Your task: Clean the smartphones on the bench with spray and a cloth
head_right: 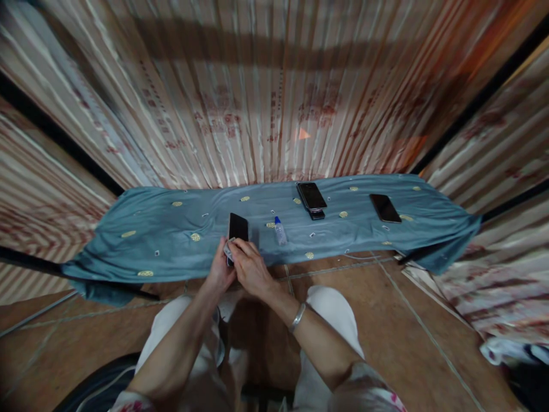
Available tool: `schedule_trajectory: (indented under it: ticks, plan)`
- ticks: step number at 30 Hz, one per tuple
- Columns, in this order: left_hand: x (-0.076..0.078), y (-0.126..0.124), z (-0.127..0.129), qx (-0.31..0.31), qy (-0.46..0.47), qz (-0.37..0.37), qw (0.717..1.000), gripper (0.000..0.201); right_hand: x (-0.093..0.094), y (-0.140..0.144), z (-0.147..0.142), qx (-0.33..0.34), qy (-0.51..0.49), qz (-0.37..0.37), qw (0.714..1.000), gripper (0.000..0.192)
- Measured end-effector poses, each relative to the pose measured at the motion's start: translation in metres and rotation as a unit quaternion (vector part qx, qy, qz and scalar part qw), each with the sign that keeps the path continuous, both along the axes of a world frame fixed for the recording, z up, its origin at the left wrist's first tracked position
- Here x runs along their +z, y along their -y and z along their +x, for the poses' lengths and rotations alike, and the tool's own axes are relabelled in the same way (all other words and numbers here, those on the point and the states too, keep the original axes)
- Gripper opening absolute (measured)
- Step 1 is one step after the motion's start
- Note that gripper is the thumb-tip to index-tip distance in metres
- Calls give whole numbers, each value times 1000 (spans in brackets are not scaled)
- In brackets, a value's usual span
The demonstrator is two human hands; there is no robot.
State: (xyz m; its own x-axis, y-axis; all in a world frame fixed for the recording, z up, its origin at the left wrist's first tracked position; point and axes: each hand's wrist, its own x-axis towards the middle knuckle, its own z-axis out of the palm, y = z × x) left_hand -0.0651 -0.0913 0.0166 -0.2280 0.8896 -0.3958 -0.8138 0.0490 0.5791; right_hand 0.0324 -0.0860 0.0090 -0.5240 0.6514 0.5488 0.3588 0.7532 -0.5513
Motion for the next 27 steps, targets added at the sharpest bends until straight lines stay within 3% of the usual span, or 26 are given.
schedule_trajectory:
  ticks: [5,10,13,21,27]
  plan:
    - [-3,10,16,-56,-25,32,998,36,5,-20,7,-26,14,28,999,48]
    - [-4,20,22,-112,-125,26,985,44,5,-47,22,-77,30,24,996,44]
    - [-4,26,23,-145,-155,-4,977,55,4,-59,30,-90,6,-13,996,39]
    - [4,36,20,-193,-131,16,972,63,5,-77,50,-65,-38,-161,984,31]
    - [15,34,10,-186,-91,51,977,59,-7,-88,64,-65,-74,-217,971,31]
